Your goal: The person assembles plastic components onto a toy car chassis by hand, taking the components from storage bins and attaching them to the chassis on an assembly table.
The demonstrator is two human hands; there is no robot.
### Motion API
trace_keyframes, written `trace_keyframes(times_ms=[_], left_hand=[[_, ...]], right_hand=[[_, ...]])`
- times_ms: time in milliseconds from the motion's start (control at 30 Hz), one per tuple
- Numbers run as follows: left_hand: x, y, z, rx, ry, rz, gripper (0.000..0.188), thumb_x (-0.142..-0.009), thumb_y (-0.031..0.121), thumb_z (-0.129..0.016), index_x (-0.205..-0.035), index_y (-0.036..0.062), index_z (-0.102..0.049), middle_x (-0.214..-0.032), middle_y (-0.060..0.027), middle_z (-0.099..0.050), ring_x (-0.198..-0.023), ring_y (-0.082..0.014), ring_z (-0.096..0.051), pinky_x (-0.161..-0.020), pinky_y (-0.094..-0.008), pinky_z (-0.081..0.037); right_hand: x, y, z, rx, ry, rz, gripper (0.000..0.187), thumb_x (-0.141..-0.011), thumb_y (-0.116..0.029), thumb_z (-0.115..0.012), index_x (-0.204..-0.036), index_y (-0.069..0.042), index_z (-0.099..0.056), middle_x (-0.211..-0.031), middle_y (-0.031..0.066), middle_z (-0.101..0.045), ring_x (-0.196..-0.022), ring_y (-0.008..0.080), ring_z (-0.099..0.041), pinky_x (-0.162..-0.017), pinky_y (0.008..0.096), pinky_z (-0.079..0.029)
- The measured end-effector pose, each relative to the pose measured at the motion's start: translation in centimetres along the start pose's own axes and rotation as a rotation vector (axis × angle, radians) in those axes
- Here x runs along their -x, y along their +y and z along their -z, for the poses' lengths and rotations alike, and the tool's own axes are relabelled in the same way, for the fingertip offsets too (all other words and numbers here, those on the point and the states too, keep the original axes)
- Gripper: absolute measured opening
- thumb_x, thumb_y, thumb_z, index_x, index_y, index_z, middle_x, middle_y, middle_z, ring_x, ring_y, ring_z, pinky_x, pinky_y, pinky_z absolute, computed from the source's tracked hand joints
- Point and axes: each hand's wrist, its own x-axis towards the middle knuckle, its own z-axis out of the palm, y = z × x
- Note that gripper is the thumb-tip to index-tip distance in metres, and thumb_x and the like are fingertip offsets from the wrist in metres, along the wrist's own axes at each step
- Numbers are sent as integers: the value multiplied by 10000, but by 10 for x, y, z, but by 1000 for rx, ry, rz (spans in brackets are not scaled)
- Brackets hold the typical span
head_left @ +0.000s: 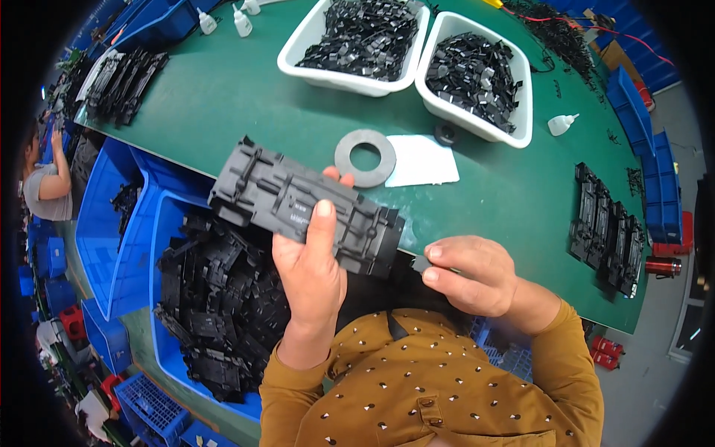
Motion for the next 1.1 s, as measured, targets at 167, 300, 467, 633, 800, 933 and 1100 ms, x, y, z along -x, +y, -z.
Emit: trace_keyframes(times_ms=[167, 300, 467, 633, 800, 933, 1100], left_hand=[[5, 1, -12, 21, -35, -1, 315, -962, 29, -476, -1266, -48, -444, -1236, -165, -536, -1127, -252, -564, -981, -362, -444], [11, 3, -14, 9, -66, -14, 315, -963, 29, -472, -1266, -49, -437, -1235, -149, -538, -1118, -232, -564, -976, -357, -445], [14, 3, -18, 9, -72, 0, 307, -964, 28, -468, -1260, -50, -441, -1233, -148, -539, -1122, -226, -562, -967, -348, -452], [14, 2, -18, 2, -103, 0, 314, -965, 30, -462, -1265, -59, -434, -1243, -157, -536, -1142, -231, -555, -962, -340, -457], [14, 0, -17, 9, -105, 9, 317, -966, 29, -459, -1269, -61, -432, -1253, -155, -533, -1148, -225, -550, -965, -335, -454], [15, 1, -19, 32, -119, 15, 320, -966, 29, -459, -1273, -60, -431, -1256, -151, -531, -1153, -218, -546, -968, -331, -452], [16, -2, -19, 36, -132, 2, 320, -967, 25, -455, -1275, -57, -430, -1255, -146, -531, -1151, -213, -545, -974, -332, -447]], right_hand=[[10, -7, -12, -70, -15, 3, 276, -750, -21, -646, -1020, 38, -644, -1007, 174, -601, -841, 281, -651, -706, 346, -570], [11, -11, -17, -64, -7, 4, 289, -738, -31, -638, -1017, 42, -650, -991, 180, -610, -820, 279, -653, -694, 346, -567], [7, -12, -16, -64, -29, 1, 287, -718, -33, -647, -994, 47, -656, -960, 187, -622, -777, 272, -655, -670, 339, -563], [4, -12, -16, -64, -22, -1, 185, -715, 29, -684, -898, 55, -668, -880, 191, -634, -685, 265, -658, -591, 336, -579], [2, -11, -16, -60, -27, -8, 178, -706, 34, -679, -883, 54, -670, -860, 190, -635, -666, 262, -654, -582, 328, -577], [6, -12, -15, -44, -62, -18, 258, -728, -47, -644, -968, 49, -656, -920, 186, -631, -740, 264, -654, -663, 341, -568], [4, -14, -12, -31, -94, -31, 247, -732, -52, -645, -959, 45, -656, -910, 179, -631, -732, 260, -654, -658, 338, -569]])
